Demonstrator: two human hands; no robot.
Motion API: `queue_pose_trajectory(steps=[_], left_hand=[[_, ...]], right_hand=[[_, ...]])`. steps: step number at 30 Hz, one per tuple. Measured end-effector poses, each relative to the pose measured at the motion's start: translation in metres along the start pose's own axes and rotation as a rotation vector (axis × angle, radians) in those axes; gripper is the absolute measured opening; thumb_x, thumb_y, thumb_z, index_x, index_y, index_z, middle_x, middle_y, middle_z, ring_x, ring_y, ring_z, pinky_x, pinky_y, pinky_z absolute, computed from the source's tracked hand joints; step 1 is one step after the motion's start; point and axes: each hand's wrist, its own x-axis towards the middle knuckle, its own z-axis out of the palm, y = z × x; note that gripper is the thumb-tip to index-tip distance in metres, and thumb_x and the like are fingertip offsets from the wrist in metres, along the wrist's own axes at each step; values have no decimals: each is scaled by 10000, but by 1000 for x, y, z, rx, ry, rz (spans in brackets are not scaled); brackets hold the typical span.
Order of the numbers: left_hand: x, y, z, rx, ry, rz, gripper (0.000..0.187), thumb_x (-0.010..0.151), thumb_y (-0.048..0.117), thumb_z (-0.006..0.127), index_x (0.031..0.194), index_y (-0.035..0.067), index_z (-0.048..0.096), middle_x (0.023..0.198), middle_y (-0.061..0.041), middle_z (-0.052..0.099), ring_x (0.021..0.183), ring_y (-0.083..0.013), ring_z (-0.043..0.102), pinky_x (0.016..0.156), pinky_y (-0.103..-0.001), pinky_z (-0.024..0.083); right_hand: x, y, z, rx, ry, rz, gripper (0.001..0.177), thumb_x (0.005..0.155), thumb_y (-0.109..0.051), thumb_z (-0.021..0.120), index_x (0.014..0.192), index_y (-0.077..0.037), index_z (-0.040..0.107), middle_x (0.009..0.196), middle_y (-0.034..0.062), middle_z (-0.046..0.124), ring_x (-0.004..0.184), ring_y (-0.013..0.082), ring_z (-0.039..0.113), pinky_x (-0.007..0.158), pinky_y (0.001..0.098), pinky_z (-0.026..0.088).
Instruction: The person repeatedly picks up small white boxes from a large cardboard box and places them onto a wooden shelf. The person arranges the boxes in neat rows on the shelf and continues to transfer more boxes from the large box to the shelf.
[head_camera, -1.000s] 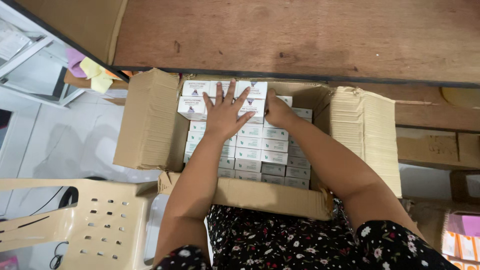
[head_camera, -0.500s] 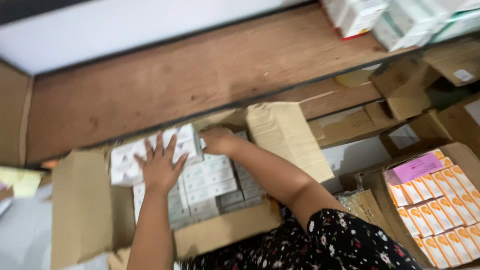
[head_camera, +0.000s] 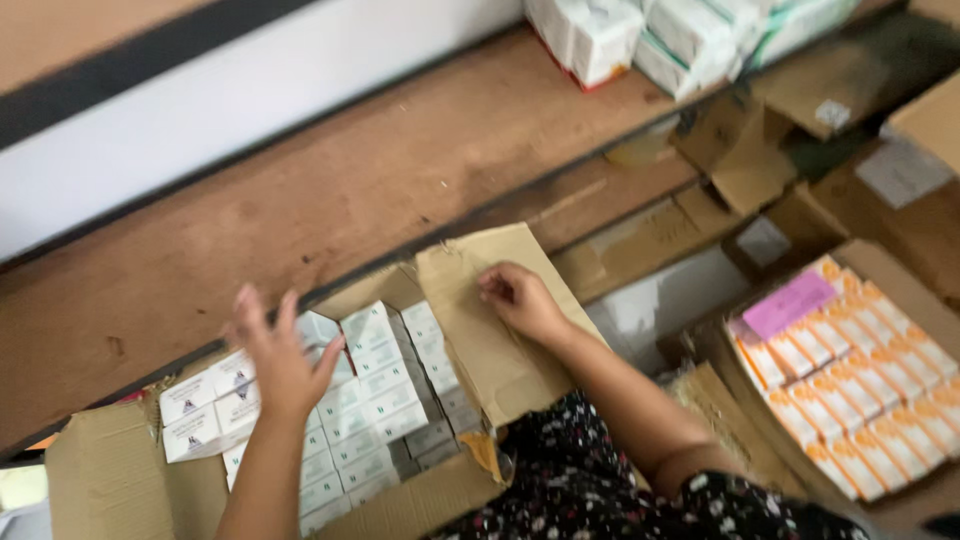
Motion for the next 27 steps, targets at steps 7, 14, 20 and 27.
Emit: queue_pose_trajectory(steps=[7, 14, 20, 27], left_hand=[[152, 151, 66, -312, -61, 417, 795, 873, 428, 811, 1523, 101, 490, 1690, -283, 88, 1568, -502, 59, 1254, -653, 155], [328, 261, 150, -177, -148, 426, 721, 979, 470, 699, 1529, 68, 463, 1703, -178, 109, 1551, -498, 81, 1225, -686, 167], [433, 321, 207, -268, -263, 225, 792, 992, 546, 596, 1617, 232, 226, 1694, -212, -53, 1532, -486, 48, 1191, -671, 172], [487, 348, 248, -218, -246, 145, 792, 1046, 647, 521, 1667, 286, 186, 1725, -189, -46, 1562, -495, 38, 1249, -609, 207]], right_hand=[[69, 6, -73, -463, 214, -320, 375, 781, -61, 820, 1126, -26, 677, 1073, 164, 670, 994, 348, 654, 845, 430, 538], [197, 12, -205, -876, 634, -529, 935, 793, -76, 869, 1598, -56, 395, 1649, 279, 293, 1495, 515, 341, 1229, 610, 332], [229, 41, -230, -724, 579, -267, 960, 720, -186, 969, 1529, -200, 453, 1650, 334, 127, 1420, 584, 335, 1142, 586, 372], [231, 61, -234, -520, 634, -210, 1115, 750, -150, 954, 1613, -161, 247, 1502, 297, 332, 1378, 512, 409, 1168, 548, 396]])
